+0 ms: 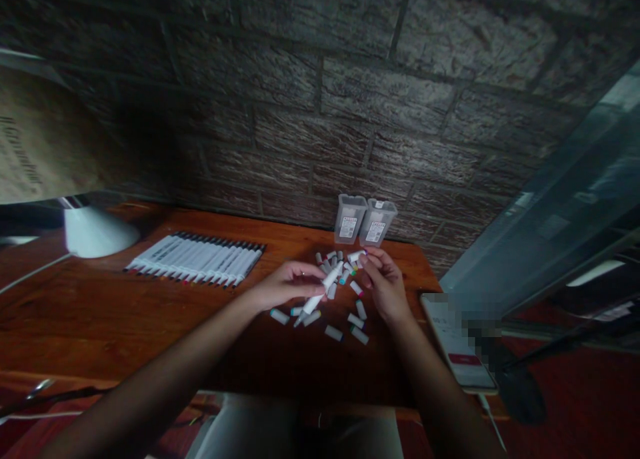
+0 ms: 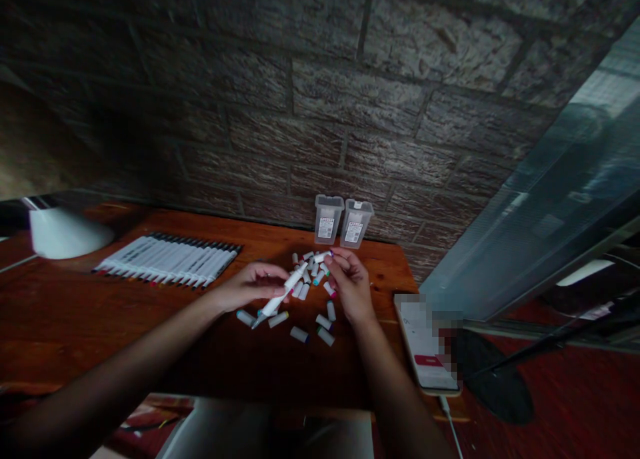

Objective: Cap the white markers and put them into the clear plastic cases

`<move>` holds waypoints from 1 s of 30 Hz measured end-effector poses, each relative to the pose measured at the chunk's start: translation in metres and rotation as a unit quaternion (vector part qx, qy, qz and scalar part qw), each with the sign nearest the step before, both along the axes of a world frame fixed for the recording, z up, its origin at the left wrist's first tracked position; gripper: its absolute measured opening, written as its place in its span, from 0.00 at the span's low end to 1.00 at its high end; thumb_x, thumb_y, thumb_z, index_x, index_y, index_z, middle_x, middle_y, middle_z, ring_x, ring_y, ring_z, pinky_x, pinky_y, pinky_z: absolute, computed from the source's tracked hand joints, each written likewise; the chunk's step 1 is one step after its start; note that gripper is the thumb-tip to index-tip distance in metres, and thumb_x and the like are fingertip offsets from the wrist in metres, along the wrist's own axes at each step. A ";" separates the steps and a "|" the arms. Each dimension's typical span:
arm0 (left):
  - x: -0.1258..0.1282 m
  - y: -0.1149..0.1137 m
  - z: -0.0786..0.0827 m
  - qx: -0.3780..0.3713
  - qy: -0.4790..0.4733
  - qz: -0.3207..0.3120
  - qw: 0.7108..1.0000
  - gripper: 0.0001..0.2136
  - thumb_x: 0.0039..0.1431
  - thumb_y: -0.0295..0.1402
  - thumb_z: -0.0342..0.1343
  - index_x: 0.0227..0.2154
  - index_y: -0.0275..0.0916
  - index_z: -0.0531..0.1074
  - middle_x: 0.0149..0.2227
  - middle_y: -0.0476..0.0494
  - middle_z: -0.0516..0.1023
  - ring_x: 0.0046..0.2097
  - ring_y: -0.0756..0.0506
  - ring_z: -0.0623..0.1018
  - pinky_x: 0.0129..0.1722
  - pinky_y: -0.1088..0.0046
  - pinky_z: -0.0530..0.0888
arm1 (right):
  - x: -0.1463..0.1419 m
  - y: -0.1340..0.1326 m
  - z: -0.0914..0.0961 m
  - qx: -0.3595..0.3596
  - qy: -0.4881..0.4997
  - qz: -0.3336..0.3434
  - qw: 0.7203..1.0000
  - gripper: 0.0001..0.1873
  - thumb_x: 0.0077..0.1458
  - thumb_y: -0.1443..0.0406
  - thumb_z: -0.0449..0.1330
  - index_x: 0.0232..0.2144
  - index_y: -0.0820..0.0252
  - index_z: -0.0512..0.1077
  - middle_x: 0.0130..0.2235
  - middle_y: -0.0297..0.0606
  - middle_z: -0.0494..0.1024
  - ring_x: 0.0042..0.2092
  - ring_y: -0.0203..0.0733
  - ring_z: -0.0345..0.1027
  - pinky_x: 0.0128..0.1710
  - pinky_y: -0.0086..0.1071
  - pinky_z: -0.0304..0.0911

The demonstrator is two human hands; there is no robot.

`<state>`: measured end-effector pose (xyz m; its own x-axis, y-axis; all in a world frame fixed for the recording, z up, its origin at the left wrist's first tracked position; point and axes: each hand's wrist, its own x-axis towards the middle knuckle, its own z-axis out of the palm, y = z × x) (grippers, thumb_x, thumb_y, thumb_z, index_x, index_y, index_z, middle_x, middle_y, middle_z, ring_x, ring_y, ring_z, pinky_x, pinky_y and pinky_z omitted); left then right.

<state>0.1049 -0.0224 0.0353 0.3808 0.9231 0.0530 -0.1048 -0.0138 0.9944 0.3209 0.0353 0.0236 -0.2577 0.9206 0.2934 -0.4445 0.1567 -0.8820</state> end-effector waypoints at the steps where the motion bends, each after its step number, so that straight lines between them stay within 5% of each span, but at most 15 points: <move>1: 0.000 0.000 0.000 -0.005 0.003 -0.007 1.000 0.10 0.49 0.33 0.68 0.35 0.35 0.81 0.32 0.42 0.84 0.30 0.48 0.81 0.33 0.76 0.76 | 0.000 0.000 0.000 0.000 -0.002 0.002 1.000 0.13 0.50 0.61 0.69 0.39 0.54 0.74 0.29 0.26 0.77 0.19 0.25 0.53 0.18 0.22 0.49; 11: -0.003 0.005 -0.011 -0.008 0.023 -0.012 1.000 0.14 0.50 0.36 0.68 0.39 0.35 0.80 0.34 0.42 0.84 0.33 0.46 0.81 0.35 0.73 0.76 | 0.001 -0.005 0.000 0.043 -0.122 0.059 0.990 0.14 0.53 0.57 0.67 0.41 0.55 0.76 0.30 0.30 0.77 0.22 0.28 0.58 0.22 0.25 0.56; 15: 0.000 0.005 -0.011 -0.010 0.042 -0.002 0.999 0.13 0.52 0.36 0.67 0.39 0.35 0.80 0.36 0.42 0.84 0.34 0.47 0.81 0.37 0.73 0.76 | 0.001 -0.006 -0.001 0.109 -0.188 0.021 0.976 0.15 0.55 0.58 0.65 0.45 0.55 0.74 0.38 0.34 0.79 0.30 0.34 0.68 0.27 0.27 0.61; 17: 0.002 0.005 -0.010 -0.012 0.043 0.012 0.999 0.13 0.52 0.36 0.67 0.39 0.35 0.80 0.36 0.42 0.83 0.34 0.48 0.80 0.37 0.74 0.75 | 0.001 -0.007 -0.003 0.157 -0.219 -0.014 0.963 0.17 0.56 0.59 0.64 0.47 0.55 0.72 0.43 0.37 0.78 0.33 0.35 0.69 0.28 0.28 0.62; 22: 0.004 0.006 -0.006 -0.018 -0.004 0.054 0.998 0.18 0.47 0.35 0.70 0.41 0.34 0.78 0.35 0.43 0.82 0.34 0.48 0.79 0.33 0.74 0.75 | 0.003 -0.008 -0.008 0.252 -0.296 -0.079 0.918 0.25 0.56 0.62 0.63 0.56 0.56 0.66 0.32 0.32 0.74 0.29 0.35 0.66 0.29 0.29 0.62; 25: 0.003 0.007 -0.006 -0.030 -0.027 0.057 0.998 0.19 0.46 0.36 0.70 0.41 0.34 0.76 0.33 0.43 0.80 0.31 0.49 0.78 0.29 0.75 0.73 | 0.003 -0.009 -0.010 0.293 -0.332 -0.095 0.892 0.28 0.57 0.63 0.63 0.59 0.55 0.64 0.35 0.34 0.76 0.31 0.36 0.68 0.32 0.30 0.65; 30: 0.001 0.010 -0.009 -0.045 -0.037 0.066 0.996 0.17 0.47 0.38 0.70 0.37 0.34 0.74 0.28 0.46 0.77 0.25 0.52 0.74 0.22 0.80 0.66 | 0.000 -0.010 -0.011 0.351 -0.387 -0.090 0.848 0.18 0.61 0.61 0.59 0.53 0.54 0.71 0.41 0.38 0.79 0.34 0.38 0.71 0.36 0.31 0.67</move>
<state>0.1060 -0.0128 0.0258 0.2546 0.9670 -0.0081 -0.1817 0.0561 0.9817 0.3206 0.0254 0.0130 -0.4970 0.6340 0.5925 0.3121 0.7677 -0.5597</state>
